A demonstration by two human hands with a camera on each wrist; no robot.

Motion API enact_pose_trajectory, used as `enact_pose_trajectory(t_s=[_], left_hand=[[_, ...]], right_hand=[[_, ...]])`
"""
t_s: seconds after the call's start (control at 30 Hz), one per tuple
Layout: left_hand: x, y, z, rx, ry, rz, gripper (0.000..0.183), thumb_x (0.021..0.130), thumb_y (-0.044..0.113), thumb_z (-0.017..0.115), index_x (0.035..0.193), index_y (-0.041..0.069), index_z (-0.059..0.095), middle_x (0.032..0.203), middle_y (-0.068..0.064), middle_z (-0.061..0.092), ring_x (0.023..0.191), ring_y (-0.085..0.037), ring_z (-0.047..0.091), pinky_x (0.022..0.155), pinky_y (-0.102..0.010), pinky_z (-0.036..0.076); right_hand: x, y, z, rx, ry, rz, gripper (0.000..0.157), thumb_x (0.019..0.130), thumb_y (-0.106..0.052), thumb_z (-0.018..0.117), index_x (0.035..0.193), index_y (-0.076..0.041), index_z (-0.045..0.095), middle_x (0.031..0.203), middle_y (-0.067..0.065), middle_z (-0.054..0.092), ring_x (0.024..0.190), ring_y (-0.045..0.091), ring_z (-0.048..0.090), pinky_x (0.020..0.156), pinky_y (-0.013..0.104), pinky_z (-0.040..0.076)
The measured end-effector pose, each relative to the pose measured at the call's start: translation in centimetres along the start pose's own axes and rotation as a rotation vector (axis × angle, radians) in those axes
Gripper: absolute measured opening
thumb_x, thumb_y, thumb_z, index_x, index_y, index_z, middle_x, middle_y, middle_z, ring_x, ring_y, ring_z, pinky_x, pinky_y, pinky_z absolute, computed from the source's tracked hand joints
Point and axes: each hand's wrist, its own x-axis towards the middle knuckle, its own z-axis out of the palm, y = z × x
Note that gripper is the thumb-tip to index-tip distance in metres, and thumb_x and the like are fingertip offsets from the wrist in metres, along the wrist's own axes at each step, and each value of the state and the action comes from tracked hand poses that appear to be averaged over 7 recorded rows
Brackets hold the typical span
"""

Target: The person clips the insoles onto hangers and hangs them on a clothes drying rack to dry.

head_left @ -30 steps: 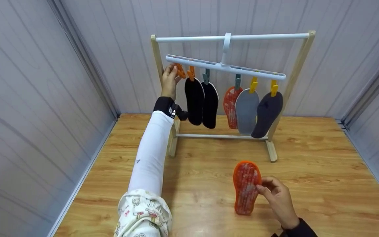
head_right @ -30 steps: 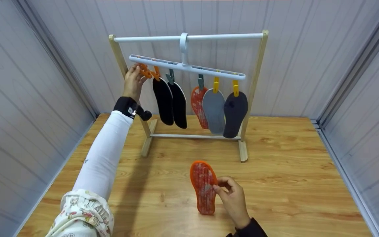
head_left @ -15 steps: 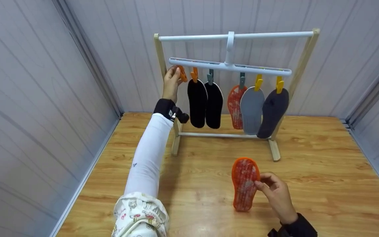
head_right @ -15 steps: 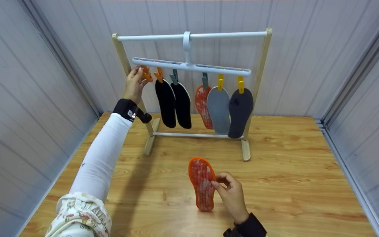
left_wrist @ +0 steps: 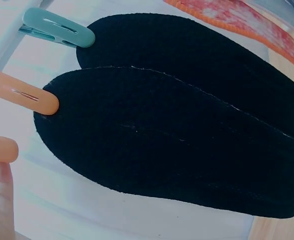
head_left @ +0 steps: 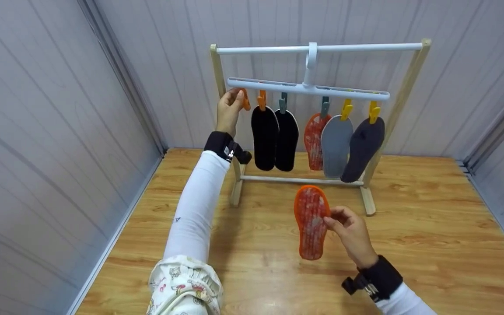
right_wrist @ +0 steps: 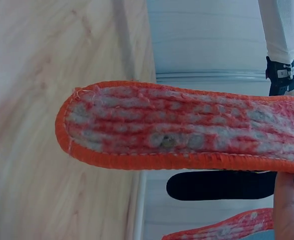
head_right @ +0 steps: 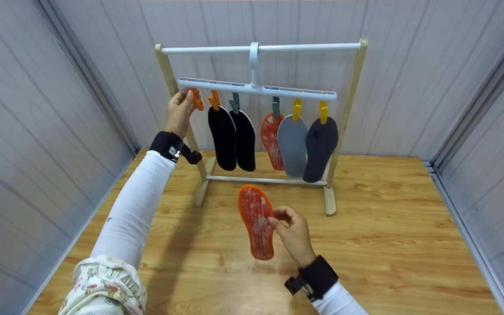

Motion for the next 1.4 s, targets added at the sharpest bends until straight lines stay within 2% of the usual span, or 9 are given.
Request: enact_pose_trajectory(t_s=[0.27, 0.53, 0.77, 0.97, 1.13, 1.4], left_hand=[[-0.3, 0.2, 0.4, -0.005, 0.010, -0.007, 0.032, 0.095, 0.010, 0.055, 0.119, -0.010, 0.055, 0.091, -0.004, 0.058, 0.086, -0.011, 0.054, 0.082, -0.025, 0.048], [-0.6, 0.5, 0.6, -0.001, 0.029, -0.002, 0.028, 0.094, 0.009, 0.057, 0.115, -0.009, 0.057, 0.086, -0.002, 0.057, 0.080, -0.010, 0.053, 0.076, -0.023, 0.047], [-0.7, 0.4, 0.6, 0.033, 0.029, 0.017, 0.024, 0.092, 0.010, 0.060, 0.109, -0.007, 0.058, 0.084, 0.000, 0.057, 0.076, -0.009, 0.053, 0.072, -0.021, 0.046], [-0.8, 0.5, 0.6, 0.060, 0.007, 0.033, 0.025, 0.091, 0.012, 0.062, 0.108, -0.006, 0.058, 0.085, 0.000, 0.057, 0.075, -0.010, 0.053, 0.071, -0.022, 0.044], [-0.9, 0.8, 0.4, 0.067, 0.024, 0.035, 0.020, 0.090, 0.011, 0.063, 0.104, -0.004, 0.059, 0.083, 0.001, 0.057, 0.074, -0.010, 0.052, 0.070, -0.021, 0.044], [-1.1, 1.2, 0.2, 0.027, 0.022, 0.043, 0.013, 0.090, 0.008, 0.063, 0.098, -0.002, 0.060, 0.078, 0.001, 0.057, 0.072, -0.010, 0.053, 0.070, -0.023, 0.047]], right_hand=[[2.7, -0.6, 1.8, 0.025, -0.028, -0.014, 0.017, 0.088, 0.007, 0.058, 0.104, 0.012, 0.054, 0.088, 0.003, 0.061, 0.078, 0.013, 0.059, 0.070, 0.025, 0.053], [6.2, 0.4, 3.4, 0.059, -0.001, 0.012, 0.016, 0.088, 0.008, 0.058, 0.103, 0.010, 0.055, 0.086, 0.005, 0.059, 0.074, 0.012, 0.056, 0.066, 0.024, 0.053], [9.2, 0.9, 4.7, 0.038, 0.015, 0.031, 0.015, 0.088, 0.003, 0.061, 0.101, 0.007, 0.057, 0.088, 0.007, 0.061, 0.074, 0.012, 0.058, 0.066, 0.024, 0.054], [10.9, 0.8, 5.4, -0.003, -0.002, 0.039, 0.017, 0.089, 0.001, 0.061, 0.105, 0.006, 0.057, 0.090, 0.005, 0.061, 0.076, 0.012, 0.058, 0.066, 0.023, 0.053], [12.0, 1.0, 5.9, -0.083, -0.026, -0.004, 0.021, 0.087, 0.000, 0.063, 0.106, 0.009, 0.059, 0.092, 0.011, 0.063, 0.077, 0.011, 0.059, 0.067, 0.024, 0.054], [13.5, 1.2, 7.1, -0.060, -0.027, 0.046, 0.020, 0.087, -0.001, 0.064, 0.106, 0.006, 0.060, 0.091, 0.007, 0.060, 0.077, 0.012, 0.059, 0.068, 0.027, 0.054]])
